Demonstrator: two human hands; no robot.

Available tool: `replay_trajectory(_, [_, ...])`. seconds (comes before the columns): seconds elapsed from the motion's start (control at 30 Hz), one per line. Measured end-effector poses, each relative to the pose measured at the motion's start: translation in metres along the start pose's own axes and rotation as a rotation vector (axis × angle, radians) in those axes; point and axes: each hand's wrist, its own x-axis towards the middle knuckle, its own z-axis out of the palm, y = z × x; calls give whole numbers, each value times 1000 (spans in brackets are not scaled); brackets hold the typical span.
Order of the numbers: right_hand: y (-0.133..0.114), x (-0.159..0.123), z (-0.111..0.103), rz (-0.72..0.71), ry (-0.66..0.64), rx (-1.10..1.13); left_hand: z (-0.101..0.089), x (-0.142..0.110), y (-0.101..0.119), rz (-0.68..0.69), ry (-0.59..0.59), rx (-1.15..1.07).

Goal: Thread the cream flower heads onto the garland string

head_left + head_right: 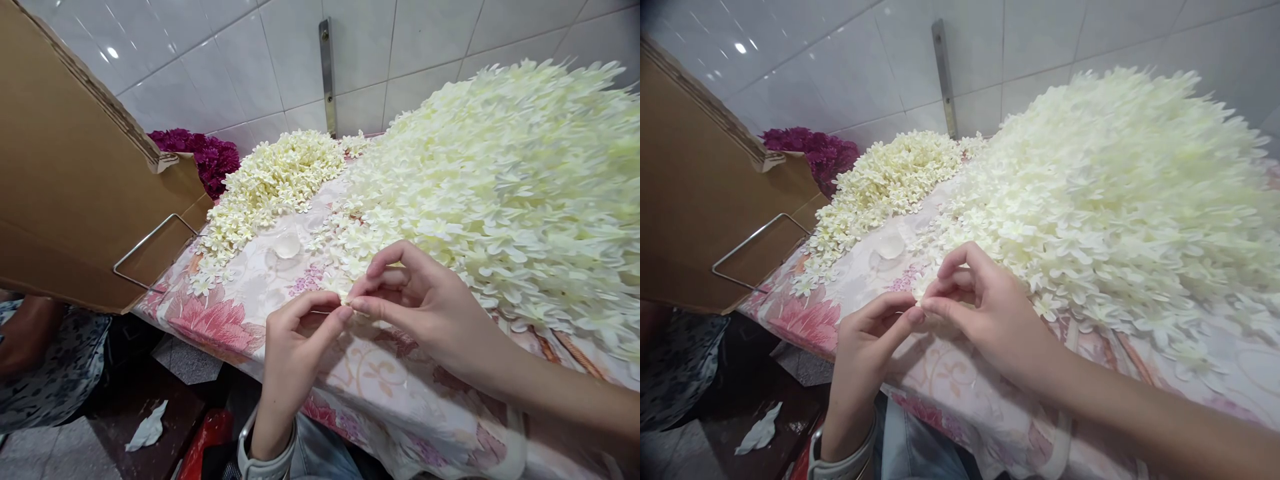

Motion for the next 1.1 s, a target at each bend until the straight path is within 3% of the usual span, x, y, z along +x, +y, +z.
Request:
replay_trajectory(0.17, [-1, 1, 0, -28, 47, -37, 1, -1, -2, -8, 37, 24])
replay_trajectory(0.3, [-8, 7, -9, -168, 310, -270, 2, -1, -4, -41, 107, 7])
replay_trajectory(0.37, [-11, 10, -15, -259, 362, -476, 3, 0, -4, -53, 132, -4])
replay_trajectory(0.5, [-12, 8, -15, -653, 199, -917, 3, 2, -2, -79, 152, -44])
replay_trajectory(0.57, [-9, 5, -10, -801, 105, -934, 3, 2, -1, -92, 148, -61])
replay_trajectory(0.63, [-4, 1, -4, -843, 13, -876, 2, 2, -1, -90, 130, -86])
replay_trajectory(0.7, [0, -1, -1, -815, -35, -830, 2, 1, 0, -74, 102, -129])
replay_trajectory(0.8, [3, -1, 0, -692, -3, -800, 1, -1, 1, -63, 83, -175])
replay_trajectory(0.97, [0, 1, -3, -367, 109, -579, 1, -1, 0, 9, 27, -39])
replay_trajectory(1.1, [-1, 3, -4, -97, 161, -243, 4, -1, -2, 30, 171, -54])
